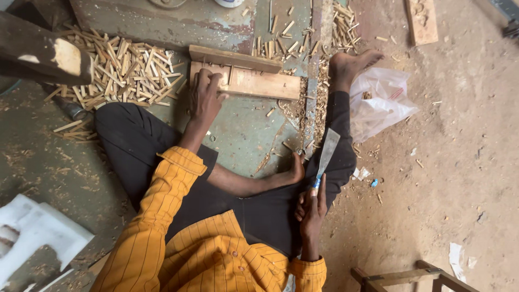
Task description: The person sits on the workshop floor holding a putty knife in one hand. They scrape the surface of a wooden board resting on the floor and pick up small wooden sticks from the board and floor, moving them aside.
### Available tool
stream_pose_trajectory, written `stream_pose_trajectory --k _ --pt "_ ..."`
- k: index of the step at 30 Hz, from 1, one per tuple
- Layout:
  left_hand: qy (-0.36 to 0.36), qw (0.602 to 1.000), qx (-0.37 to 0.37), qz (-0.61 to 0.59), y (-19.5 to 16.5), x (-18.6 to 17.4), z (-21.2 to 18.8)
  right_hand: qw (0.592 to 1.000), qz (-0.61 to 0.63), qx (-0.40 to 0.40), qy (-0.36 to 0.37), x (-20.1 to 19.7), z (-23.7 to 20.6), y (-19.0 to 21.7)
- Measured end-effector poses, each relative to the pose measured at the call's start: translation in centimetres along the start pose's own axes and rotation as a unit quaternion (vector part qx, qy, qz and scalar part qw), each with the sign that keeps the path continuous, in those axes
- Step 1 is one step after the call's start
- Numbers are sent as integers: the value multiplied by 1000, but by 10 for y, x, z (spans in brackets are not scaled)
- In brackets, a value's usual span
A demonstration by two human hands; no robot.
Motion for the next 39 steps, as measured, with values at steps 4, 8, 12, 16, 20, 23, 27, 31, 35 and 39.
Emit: stream_pose_trajectory --k 4,8,12,16,20,23,27,31,35,39 --pt "-19 1000 -13 -18 13 2 4 1000 8 11 2 2 3 -1" --pt "-33 999 4 -20 21 7 4 1000 1 10 5 4 4 -1" --pt "7 993 9 -116 26 16 4 999 -32 -15 11 4 2 -2" --pt "22 993 -2 -119 24 27 7 998 -46 -30 12 5 3 -2" --pt "82 988 -5 -127 14 24 -10 999 -43 -26 11 7 3 0" --pt "148 982 -26 -115 7 17 -31 997 -73 -23 25 12 3 4" --pt "138 960 -105 -220 12 13 -54 994 -80 35 71 40 3 -6" --pt "386 728 -357 -440 13 38 -95 990 -21 38 137 114 8 -38" --pt "408 647 -406 -500 2 32 -126 982 -72 -20 175 179 28 -57" --pt "400 639 -420 -505 -3 14 -118 965 -190 -32 181 207 34 -51"
Point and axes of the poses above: each hand's wrist, its own z-axis towards the middle knuckle, its own x-axis out of the palm, y = z × x, the point moved 3 cm from there along z, towards the middle knuckle, and after that the axes turned 14 degrees about -x, right-handed, at the moved point
